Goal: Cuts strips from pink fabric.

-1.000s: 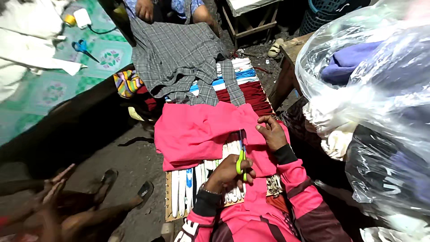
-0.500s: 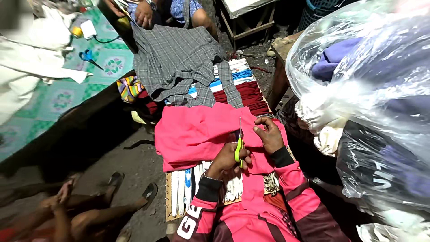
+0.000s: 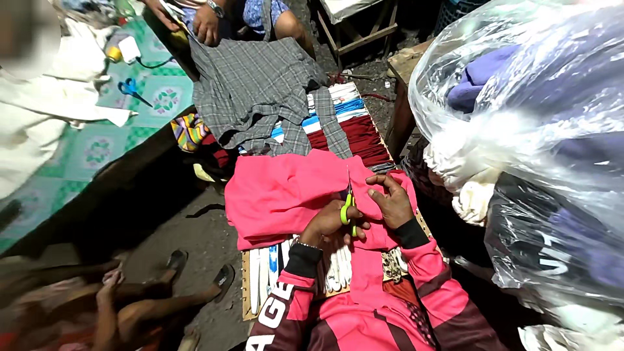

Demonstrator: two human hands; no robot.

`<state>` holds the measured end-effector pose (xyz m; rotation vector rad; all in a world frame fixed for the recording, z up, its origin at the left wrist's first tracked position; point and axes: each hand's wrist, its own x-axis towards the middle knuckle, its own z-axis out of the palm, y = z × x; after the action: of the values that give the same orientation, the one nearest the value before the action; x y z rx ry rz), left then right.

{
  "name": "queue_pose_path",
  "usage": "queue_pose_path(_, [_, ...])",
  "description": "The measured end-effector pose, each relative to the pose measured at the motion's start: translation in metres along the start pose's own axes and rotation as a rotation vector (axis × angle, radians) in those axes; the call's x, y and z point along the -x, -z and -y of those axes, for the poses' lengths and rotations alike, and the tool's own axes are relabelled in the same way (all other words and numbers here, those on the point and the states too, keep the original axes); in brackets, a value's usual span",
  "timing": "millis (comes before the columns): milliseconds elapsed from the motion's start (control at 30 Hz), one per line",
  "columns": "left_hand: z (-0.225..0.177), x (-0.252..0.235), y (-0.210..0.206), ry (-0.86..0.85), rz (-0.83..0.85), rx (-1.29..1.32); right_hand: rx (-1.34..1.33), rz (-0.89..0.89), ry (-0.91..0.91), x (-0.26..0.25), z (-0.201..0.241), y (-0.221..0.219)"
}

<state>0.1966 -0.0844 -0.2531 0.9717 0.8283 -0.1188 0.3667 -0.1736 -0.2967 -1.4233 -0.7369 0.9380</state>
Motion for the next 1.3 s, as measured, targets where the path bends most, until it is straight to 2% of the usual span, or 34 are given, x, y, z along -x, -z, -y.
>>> queue_pose_path(167, [0.006,0.002,-0.004,-0.038,-0.076,-0.004,-0.040,-0.003,0.005,0.000,-0.001,0.000])
queue_pose_path(367, [0.014,0.006,-0.002,-0.012,-0.076,0.067,-0.038,0.023,0.000,0.009,-0.003,0.000])
queue_pose_path(667, [-0.006,-0.007,0.009,0.006,-0.031,-0.043,0.011,0.019,0.016,0.021,-0.004,-0.002])
queue_pose_path(800, [0.001,-0.005,0.009,-0.042,-0.053,-0.037,-0.016,0.007,0.034,0.023,-0.006,-0.002])
queue_pose_path(967, [0.009,0.000,0.007,0.003,-0.068,0.011,0.033,0.032,0.027,0.031,-0.012,0.001])
queue_pose_path(1300, [-0.012,-0.010,0.014,0.021,0.056,-0.099,0.120,0.108,0.109,0.053,-0.011,-0.001])
